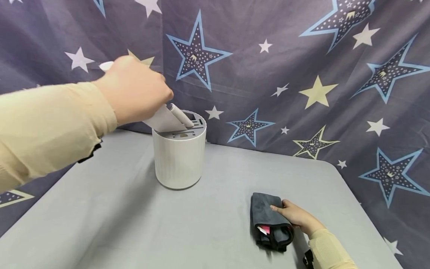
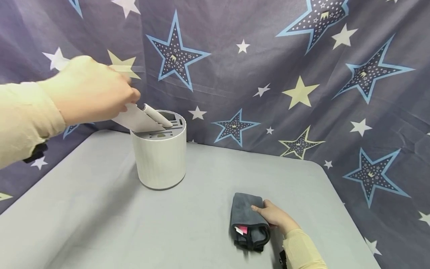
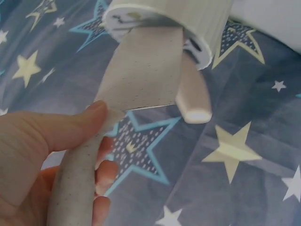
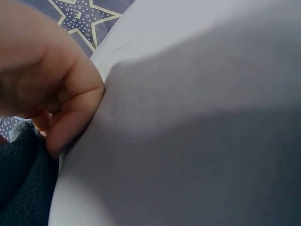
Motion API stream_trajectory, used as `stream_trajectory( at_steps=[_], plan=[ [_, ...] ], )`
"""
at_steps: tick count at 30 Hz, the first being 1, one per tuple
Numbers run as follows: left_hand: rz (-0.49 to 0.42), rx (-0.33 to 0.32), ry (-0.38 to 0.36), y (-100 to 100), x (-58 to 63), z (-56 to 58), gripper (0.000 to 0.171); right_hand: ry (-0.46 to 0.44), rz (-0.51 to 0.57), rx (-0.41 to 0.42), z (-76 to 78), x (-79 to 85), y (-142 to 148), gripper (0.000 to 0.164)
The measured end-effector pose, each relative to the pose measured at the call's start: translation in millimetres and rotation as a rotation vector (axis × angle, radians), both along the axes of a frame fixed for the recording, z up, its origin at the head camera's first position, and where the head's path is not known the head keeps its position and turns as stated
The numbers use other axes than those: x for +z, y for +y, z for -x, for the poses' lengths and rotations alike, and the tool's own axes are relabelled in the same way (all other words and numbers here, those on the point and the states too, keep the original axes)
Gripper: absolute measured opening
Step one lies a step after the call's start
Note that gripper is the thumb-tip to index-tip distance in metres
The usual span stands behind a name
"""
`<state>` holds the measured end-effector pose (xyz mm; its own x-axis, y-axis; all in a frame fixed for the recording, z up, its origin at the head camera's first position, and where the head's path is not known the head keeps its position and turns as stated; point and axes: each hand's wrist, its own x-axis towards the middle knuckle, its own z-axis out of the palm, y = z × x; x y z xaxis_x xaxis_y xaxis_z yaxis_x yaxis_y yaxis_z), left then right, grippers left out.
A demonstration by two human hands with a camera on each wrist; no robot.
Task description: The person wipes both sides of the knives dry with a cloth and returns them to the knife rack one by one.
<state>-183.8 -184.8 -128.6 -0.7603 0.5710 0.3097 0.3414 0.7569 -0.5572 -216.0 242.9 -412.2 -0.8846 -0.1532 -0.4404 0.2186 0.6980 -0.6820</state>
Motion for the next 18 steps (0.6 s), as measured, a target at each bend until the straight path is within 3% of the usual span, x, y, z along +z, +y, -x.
stream_trajectory(
  at_steps=[5, 12, 18],
  plan=[
    [0.027, -0.042, 0.092, 9.6, -21.4, 9.1, 0.026, -0.004, -0.023, 0.001, 2.0, -0.4, 1.1, 0.072],
    [-0.033, -0.137, 0.165, 15.1, -46.5, 22.8, 0.018, 0.013, -0.038, 0.009, 2.8, -1.5, 1.8, 0.067],
    [0.02, -0.13, 0.184, 18.4, -63.0, 34.7, 0.012, 0.01, -0.045, 0.003, 3.6, -1.7, 2.5, 0.067]
  ],
)
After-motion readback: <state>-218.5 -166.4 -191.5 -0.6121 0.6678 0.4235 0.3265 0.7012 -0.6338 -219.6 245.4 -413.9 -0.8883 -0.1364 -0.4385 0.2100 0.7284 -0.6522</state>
